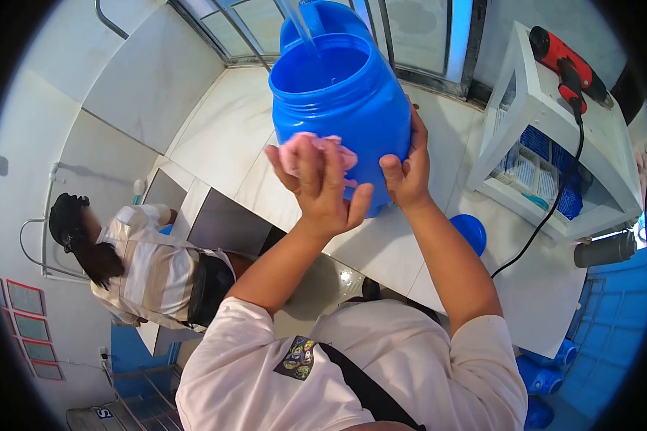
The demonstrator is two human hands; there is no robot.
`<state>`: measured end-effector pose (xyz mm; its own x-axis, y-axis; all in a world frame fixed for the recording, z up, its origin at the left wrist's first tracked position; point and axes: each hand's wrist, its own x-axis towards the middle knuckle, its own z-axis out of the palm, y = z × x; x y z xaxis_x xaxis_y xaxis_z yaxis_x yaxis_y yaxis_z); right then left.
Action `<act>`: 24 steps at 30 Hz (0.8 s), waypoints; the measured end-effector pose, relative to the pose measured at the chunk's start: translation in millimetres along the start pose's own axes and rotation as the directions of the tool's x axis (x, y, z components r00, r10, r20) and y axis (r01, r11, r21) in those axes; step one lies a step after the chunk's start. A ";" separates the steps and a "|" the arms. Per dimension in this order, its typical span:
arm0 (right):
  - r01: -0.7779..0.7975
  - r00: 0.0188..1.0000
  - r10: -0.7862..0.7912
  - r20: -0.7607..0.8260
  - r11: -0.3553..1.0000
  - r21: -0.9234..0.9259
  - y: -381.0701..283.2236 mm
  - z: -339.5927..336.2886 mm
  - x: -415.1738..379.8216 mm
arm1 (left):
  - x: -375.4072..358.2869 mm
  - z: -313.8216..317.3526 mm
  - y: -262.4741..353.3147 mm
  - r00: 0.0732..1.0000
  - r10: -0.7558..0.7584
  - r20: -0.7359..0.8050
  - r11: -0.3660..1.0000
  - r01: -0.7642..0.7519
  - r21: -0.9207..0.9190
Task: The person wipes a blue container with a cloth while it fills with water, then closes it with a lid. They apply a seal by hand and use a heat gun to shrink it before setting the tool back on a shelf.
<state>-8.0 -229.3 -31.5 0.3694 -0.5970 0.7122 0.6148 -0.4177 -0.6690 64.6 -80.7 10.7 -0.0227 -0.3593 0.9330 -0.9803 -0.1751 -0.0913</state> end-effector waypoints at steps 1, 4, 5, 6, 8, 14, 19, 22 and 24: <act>0.002 1.000 -0.002 0.001 1.000 0.002 2.1 -1.1 0.5 | -2.0 -2.8 0.2 0.995 0.023 0.101 0.998 -0.029 0.059; 0.037 0.999 -0.037 -0.005 0.996 -0.077 1.9 -2.8 0.5 | 14.8 -7.8 7.0 0.981 0.077 0.176 0.985 -0.103 0.140; 0.023 1.000 -0.022 0.014 0.997 -0.077 -4.9 -3.8 1.8 | 19.1 -7.9 11.0 0.976 0.065 0.206 0.981 -0.101 0.166; 0.009 0.999 -0.006 0.034 0.997 -0.077 -14.3 -4.8 4.6 | 26.5 -6.8 16.8 0.976 0.063 0.209 0.980 -0.100 0.172; -0.130 0.992 0.129 0.012 0.988 0.088 -42.3 -10.3 13.9 | 43.5 -4.2 30.8 0.945 0.061 0.320 0.976 -0.124 0.181; -0.549 0.712 0.679 0.178 0.381 0.743 -105.9 -23.8 17.0 | 69.7 7.5 54.6 0.901 0.147 0.409 0.979 -0.074 -0.189; 0.105 0.984 -0.136 0.115 0.965 0.239 -68.5 11.5 -30.9 | 77.9 -10.2 38.6 0.932 0.186 0.312 0.751 0.070 -0.657; 0.225 0.968 -0.160 0.191 0.891 -0.393 -56.5 8.1 -26.3 | 81.5 -42.1 20.6 0.980 0.154 0.124 0.710 -0.022 -0.704; 0.350 0.923 -0.379 0.064 0.758 -0.551 -58.7 23.5 -5.7 | 73.3 -41.9 1.8 0.991 0.045 -0.125 0.863 -0.101 -0.495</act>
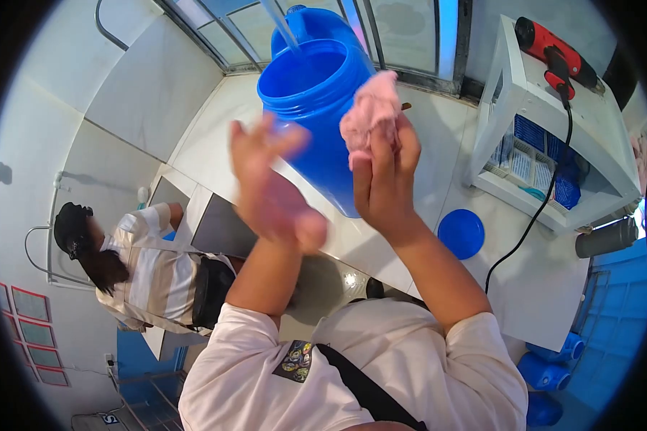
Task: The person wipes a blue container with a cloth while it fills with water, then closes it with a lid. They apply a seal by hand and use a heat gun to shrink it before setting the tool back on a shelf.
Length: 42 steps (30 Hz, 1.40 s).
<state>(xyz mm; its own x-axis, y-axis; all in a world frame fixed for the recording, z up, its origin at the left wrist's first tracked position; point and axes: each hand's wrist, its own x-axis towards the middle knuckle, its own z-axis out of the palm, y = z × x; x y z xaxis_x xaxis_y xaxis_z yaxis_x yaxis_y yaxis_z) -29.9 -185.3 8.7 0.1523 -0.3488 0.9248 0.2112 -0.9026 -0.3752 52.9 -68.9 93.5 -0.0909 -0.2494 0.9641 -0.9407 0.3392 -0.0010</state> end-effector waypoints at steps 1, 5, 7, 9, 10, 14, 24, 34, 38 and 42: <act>0.030 0.995 -0.032 -0.097 0.999 -0.019 -0.3 2.6 15.4 | -2.5 -2.6 -14.1 0.994 -0.004 -0.107 0.993 0.016 0.114; 0.113 0.989 -0.116 -0.095 0.993 -0.034 -2.1 -5.4 74.9 | -15.4 15.3 -58.9 0.829 -0.547 -0.115 0.815 0.496 -0.301; 0.017 0.996 -0.011 -0.085 0.997 0.072 25.1 7.1 95.8 | -14.0 20.7 -63.6 0.833 -0.539 -0.125 0.809 0.470 -0.354; -0.090 0.993 0.101 -0.053 0.980 0.175 48.7 12.2 115.1 | -12.2 21.4 -61.4 0.822 -0.554 -0.133 0.790 0.468 -0.397; -0.379 0.923 0.324 0.208 0.860 0.341 57.0 9.3 129.1 | -13.2 20.8 -61.4 0.820 -0.557 -0.134 0.789 0.471 -0.395; -0.565 0.817 0.315 0.483 0.604 0.562 53.0 5.2 134.6 | -14.4 21.0 -59.3 0.831 -0.548 -0.097 0.803 0.491 -0.337; -0.572 0.800 0.330 0.501 0.669 0.474 57.9 5.2 137.7 | -13.6 20.5 -61.0 0.833 -0.545 -0.095 0.812 0.496 -0.308; -0.268 0.959 0.278 0.052 0.834 0.481 9.8 4.8 68.7 | -17.8 18.2 -65.1 0.806 -0.586 -0.088 0.794 0.548 -0.264; 0.205 0.971 -0.202 -0.127 0.979 0.011 3.6 30.2 25.5 | -13.1 24.8 -58.6 0.779 -0.622 -0.084 0.749 0.560 -0.353; 0.439 0.898 -0.415 0.144 0.864 -0.248 28.1 24.6 -46.8 | -14.3 23.1 -61.2 0.767 -0.638 -0.076 0.740 0.582 -0.338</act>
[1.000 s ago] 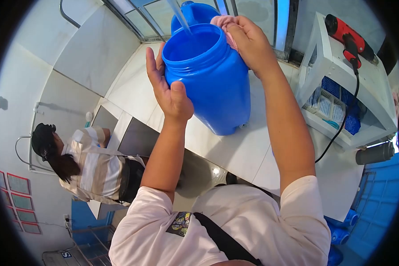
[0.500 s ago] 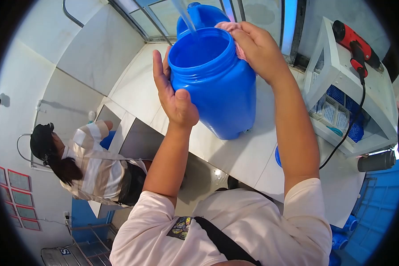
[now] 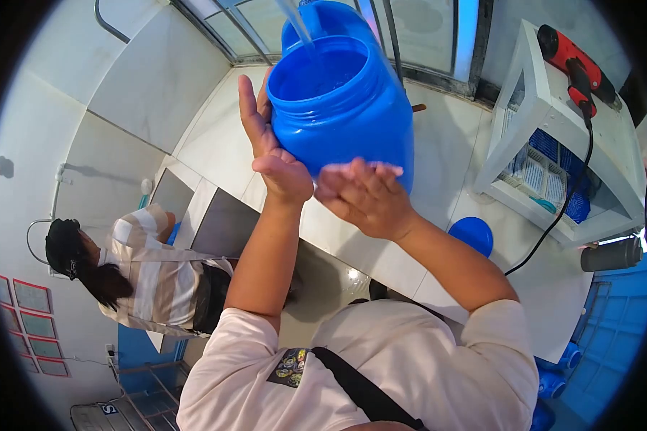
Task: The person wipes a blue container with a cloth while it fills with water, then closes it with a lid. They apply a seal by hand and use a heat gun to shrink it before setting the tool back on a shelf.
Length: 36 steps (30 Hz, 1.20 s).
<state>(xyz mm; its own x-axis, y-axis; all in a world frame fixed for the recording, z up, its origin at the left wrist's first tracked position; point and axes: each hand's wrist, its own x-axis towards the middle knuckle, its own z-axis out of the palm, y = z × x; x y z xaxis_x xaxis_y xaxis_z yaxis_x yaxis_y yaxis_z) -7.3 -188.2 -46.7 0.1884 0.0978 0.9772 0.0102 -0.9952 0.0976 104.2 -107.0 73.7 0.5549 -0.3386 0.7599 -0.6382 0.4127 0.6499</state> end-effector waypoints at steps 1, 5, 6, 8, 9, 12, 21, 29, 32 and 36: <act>0.153 0.979 -0.144 0.144 0.987 -0.054 1.6 -1.5 -32.0 | 1.0 -2.9 -3.3 0.999 0.018 0.028 0.999 -0.019 0.036; 0.497 0.783 -0.437 0.442 0.867 -0.023 27.5 -14.4 -85.6 | 3.7 -1.1 -8.4 0.999 -0.007 0.045 0.998 0.004 0.060; 0.496 0.780 -0.436 0.448 0.868 -0.020 28.8 -14.2 -73.3 | 6.0 -2.9 -9.9 0.998 0.015 0.065 0.997 -0.020 0.074; 0.363 0.871 -0.323 0.370 0.931 -0.042 22.6 -11.8 -24.5 | 7.0 -4.6 -12.1 0.996 0.013 0.088 0.995 -0.022 0.093; 0.312 0.896 -0.279 0.346 0.949 -0.042 19.3 -9.0 -0.5 | 7.9 -4.5 -9.8 0.995 -0.020 0.099 0.997 0.012 0.078; 0.109 0.986 -0.102 0.134 0.993 -0.046 6.1 2.7 23.6 | 8.6 -10.0 -1.4 0.989 -0.098 0.112 0.993 0.090 0.078; 0.259 0.547 -0.331 0.769 0.940 0.220 16.4 -24.6 -85.5 | 11.2 -15.9 -8.5 0.990 -0.060 0.126 0.984 0.038 0.174; -0.670 0.609 0.735 0.298 0.277 0.688 43.6 -7.4 24.0 | 13.0 -10.3 -10.2 0.998 0.022 0.051 0.998 -0.025 0.057; -0.811 0.115 0.846 0.521 -0.223 0.541 81.7 34.8 -41.9 | 13.0 -13.1 -11.9 1.000 0.003 0.015 0.995 -0.004 0.096; -0.836 0.088 0.795 0.600 -0.269 0.479 58.3 23.6 -90.5 | 12.5 -11.4 -13.3 1.000 0.028 0.002 0.997 -0.028 0.078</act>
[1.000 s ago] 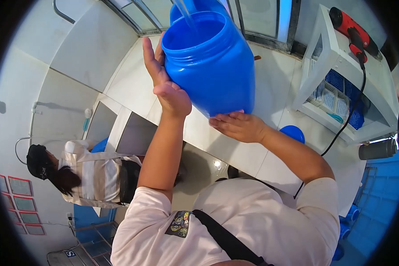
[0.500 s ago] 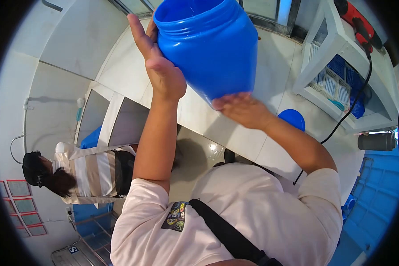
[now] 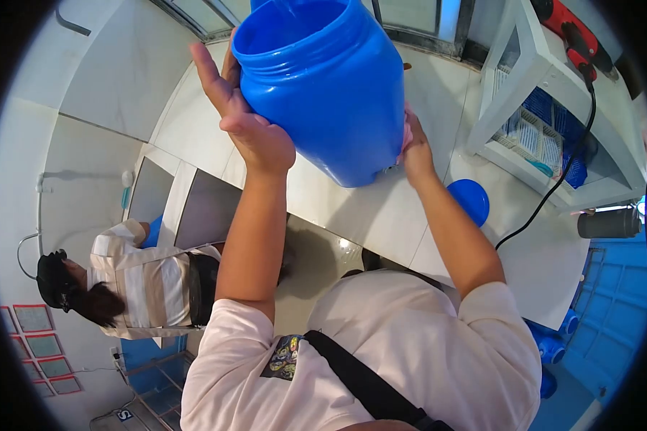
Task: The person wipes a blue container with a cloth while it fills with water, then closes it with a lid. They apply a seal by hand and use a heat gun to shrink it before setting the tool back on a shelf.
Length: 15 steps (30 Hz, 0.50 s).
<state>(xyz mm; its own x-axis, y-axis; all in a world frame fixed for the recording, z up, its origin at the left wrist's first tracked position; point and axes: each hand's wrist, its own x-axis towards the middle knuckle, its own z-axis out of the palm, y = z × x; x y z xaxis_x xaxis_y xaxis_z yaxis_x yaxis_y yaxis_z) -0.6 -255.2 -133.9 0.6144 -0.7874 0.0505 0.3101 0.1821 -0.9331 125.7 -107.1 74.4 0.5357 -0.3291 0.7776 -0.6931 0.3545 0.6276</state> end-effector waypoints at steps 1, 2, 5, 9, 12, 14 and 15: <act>-0.009 1.000 0.008 0.025 0.999 0.050 -3.6 1.4 -17.2 | -0.5 0.9 2.0 1.000 -0.001 -0.003 1.000 0.001 -0.017; 0.038 0.999 -0.040 0.021 0.997 0.074 -28.8 13.9 -37.1 | -1.0 1.1 4.2 1.000 -0.002 -0.006 0.999 0.002 -0.033; 0.351 0.930 -0.361 0.075 0.929 0.112 -99.0 51.0 -37.0 | -2.5 0.5 8.5 1.000 0.008 -0.026 0.998 -0.009 -0.054; 0.405 0.884 -0.429 0.185 0.901 0.154 -176.0 78.1 19.7 | -5.2 -2.3 10.2 0.999 0.001 -0.038 0.997 -0.004 -0.082; 0.242 0.934 -0.279 0.224 0.953 0.180 -159.7 80.6 84.3 | -6.6 -3.1 10.2 0.999 -0.004 -0.044 0.997 0.001 -0.077; 0.092 0.975 -0.121 0.186 0.983 0.159 -130.5 72.0 91.0 | -6.7 -3.2 9.0 0.999 -0.003 -0.045 0.995 -0.001 -0.098; 0.024 0.979 -0.063 0.193 0.980 0.199 -114.1 65.4 86.2 | -6.6 -2.6 9.3 0.999 0.005 -0.048 0.995 -0.010 -0.098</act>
<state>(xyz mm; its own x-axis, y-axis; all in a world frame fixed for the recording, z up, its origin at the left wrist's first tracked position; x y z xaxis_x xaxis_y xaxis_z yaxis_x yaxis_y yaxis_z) 64.4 -305.4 0.2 0.7222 -0.6686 0.1774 0.4629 0.2765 -0.8422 117.0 -99.3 75.2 0.5546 -0.2853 0.7817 -0.6478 0.4415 0.6208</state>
